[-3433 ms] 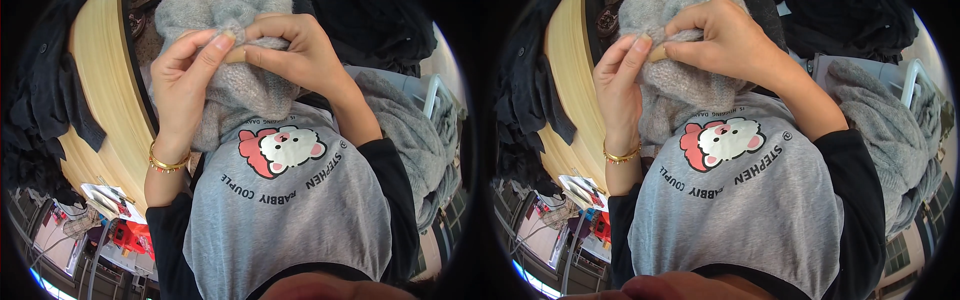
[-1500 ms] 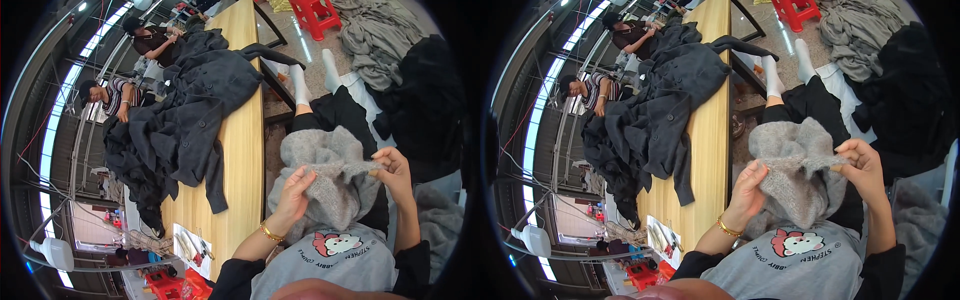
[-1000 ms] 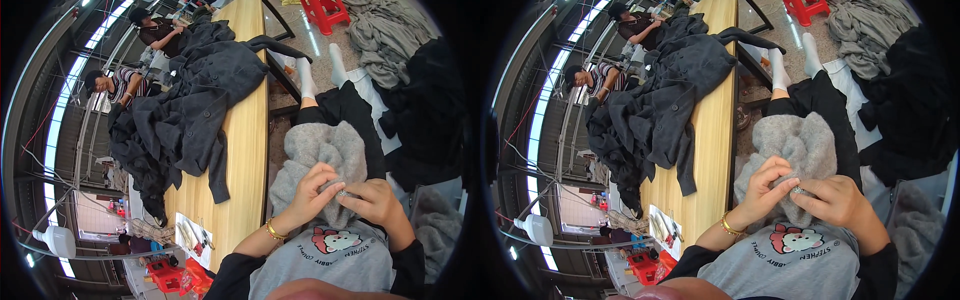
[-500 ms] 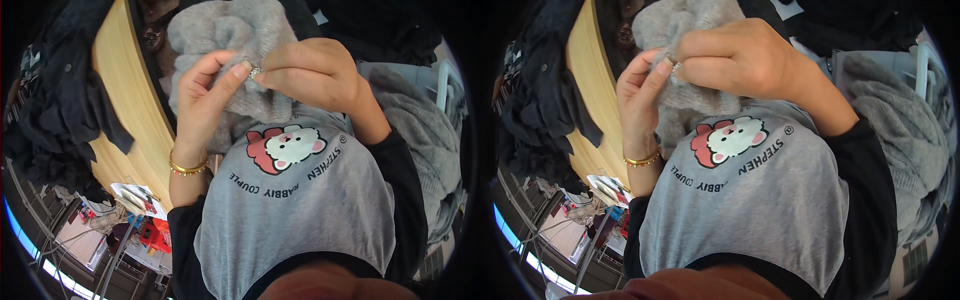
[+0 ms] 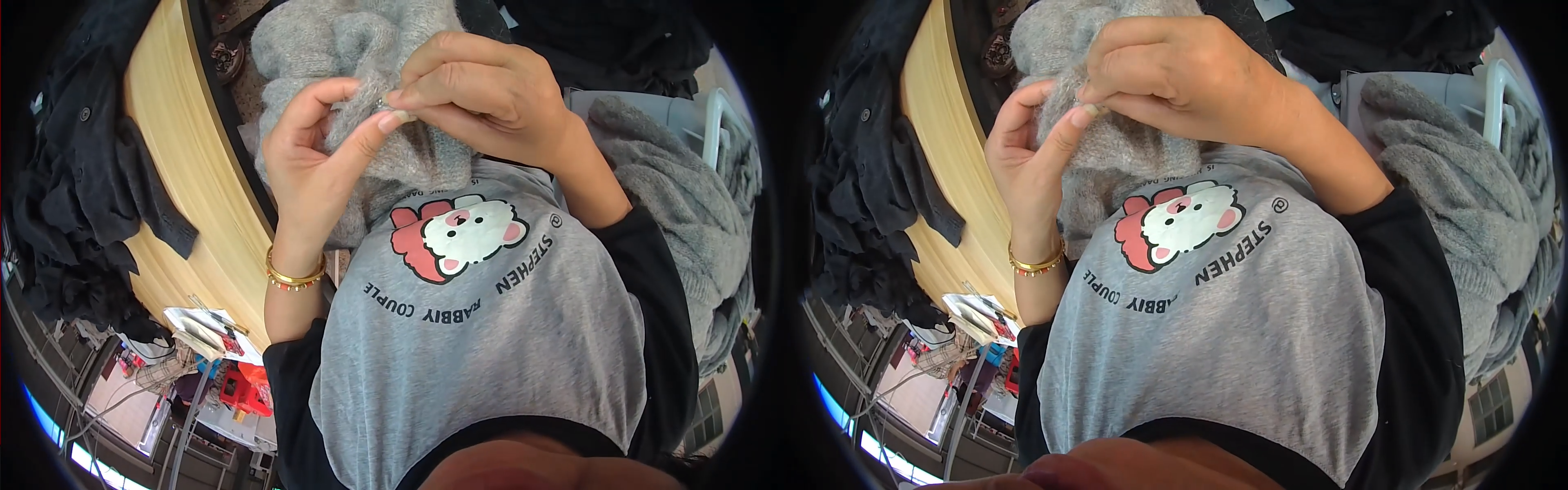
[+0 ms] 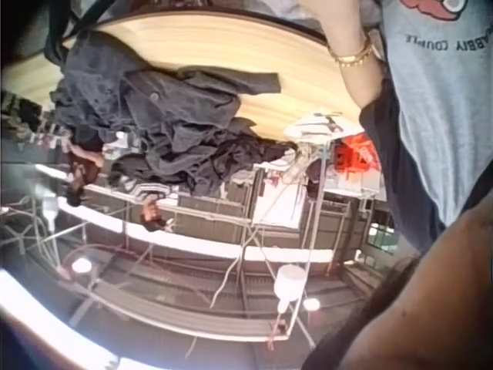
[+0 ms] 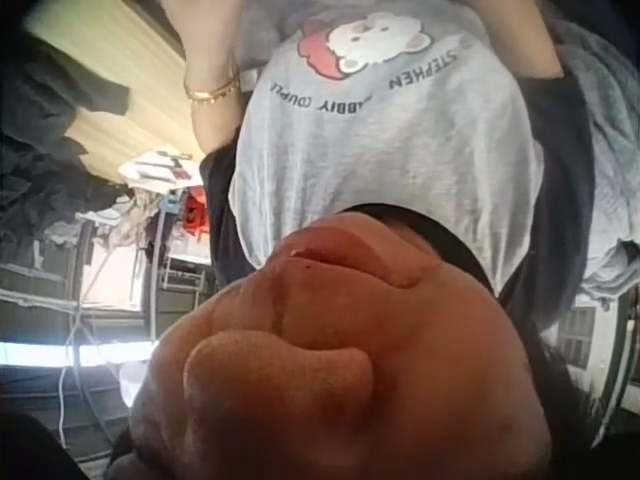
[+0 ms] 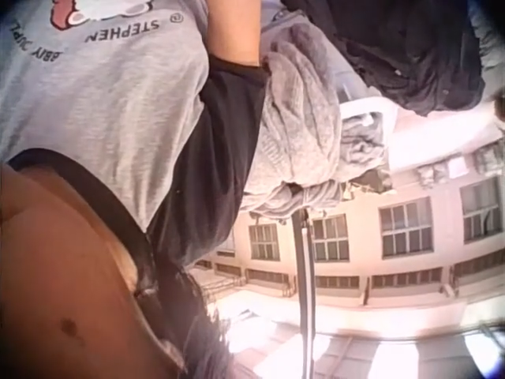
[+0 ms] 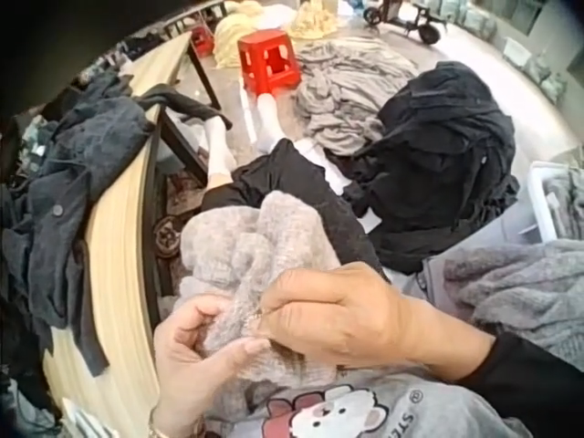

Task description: Inspecting and checking the seams and quality of grey and black garments at a work table.

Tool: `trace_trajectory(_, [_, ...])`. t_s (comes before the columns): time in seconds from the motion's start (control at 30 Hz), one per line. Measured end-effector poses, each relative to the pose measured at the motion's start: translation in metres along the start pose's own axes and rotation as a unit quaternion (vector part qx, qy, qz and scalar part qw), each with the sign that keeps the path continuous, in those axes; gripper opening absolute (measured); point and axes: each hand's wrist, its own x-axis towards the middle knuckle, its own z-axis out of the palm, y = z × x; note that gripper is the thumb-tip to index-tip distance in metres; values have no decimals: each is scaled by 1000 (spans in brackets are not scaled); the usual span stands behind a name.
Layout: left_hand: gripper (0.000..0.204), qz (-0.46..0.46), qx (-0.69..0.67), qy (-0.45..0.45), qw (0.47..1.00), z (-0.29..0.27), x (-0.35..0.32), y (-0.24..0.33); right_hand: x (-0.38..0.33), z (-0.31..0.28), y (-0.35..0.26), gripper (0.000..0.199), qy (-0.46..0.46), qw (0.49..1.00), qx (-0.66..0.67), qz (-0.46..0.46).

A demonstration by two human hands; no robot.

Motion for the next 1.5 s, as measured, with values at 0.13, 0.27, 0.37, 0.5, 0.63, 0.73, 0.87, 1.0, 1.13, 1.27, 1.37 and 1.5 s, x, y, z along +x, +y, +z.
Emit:
trace_trajectory(0.13, [28, 62, 125, 52, 989, -4, -7, -12, 1, 3, 5, 19, -26, 996, 79, 43])
trace_trajectory(0.27, [27, 110, 134, 71, 982, -3, -8, -13, 6, 1, 10, 19, -68, 991, 98, 62])
trace_trajectory(0.37, [26, 115, 125, 85, 982, -4, -7, -15, 11, 4, 11, 19, -66, 991, 101, 59])
trace_trajectory(0.5, [25, 114, 128, 82, 982, -7, -8, -17, 8, 11, 41, 18, -50, 992, 38, -109])
trace_trajectory(0.63, [25, 97, 113, 62, 987, -11, -8, -14, 16, 6, 44, 25, -84, 979, 49, -178])
trace_trajectory(0.73, [23, 96, 112, 52, 988, -13, -9, -13, 34, -10, 6, 23, -193, 904, 289, 249])
trace_trajectory(0.87, [20, 97, 63, 28, 993, -10, -6, -6, 30, -9, 17, 20, -196, 905, 298, 231])
trace_trajectory(1.0, [19, 110, 28, 12, 993, -10, -4, -7, 18, 0, 41, 19, -215, 887, 364, 188])
trace_trajectory(1.13, [19, 154, 87, -18, 984, -15, -2, -6, 14, 6, 48, 17, -161, 914, 371, 26])
trace_trajectory(1.27, [18, 148, 113, -49, 981, -21, -1, 0, 15, -5, 29, 17, -172, 802, 439, 367])
trace_trajectory(1.37, [18, 140, 95, -78, 982, -22, 1, 2, 12, 2, 43, 18, -174, 901, 391, 72])
trace_trajectory(1.5, [18, 159, 97, -97, 978, -25, 4, 3, 15, 0, 41, 18, -207, 891, 395, 81])
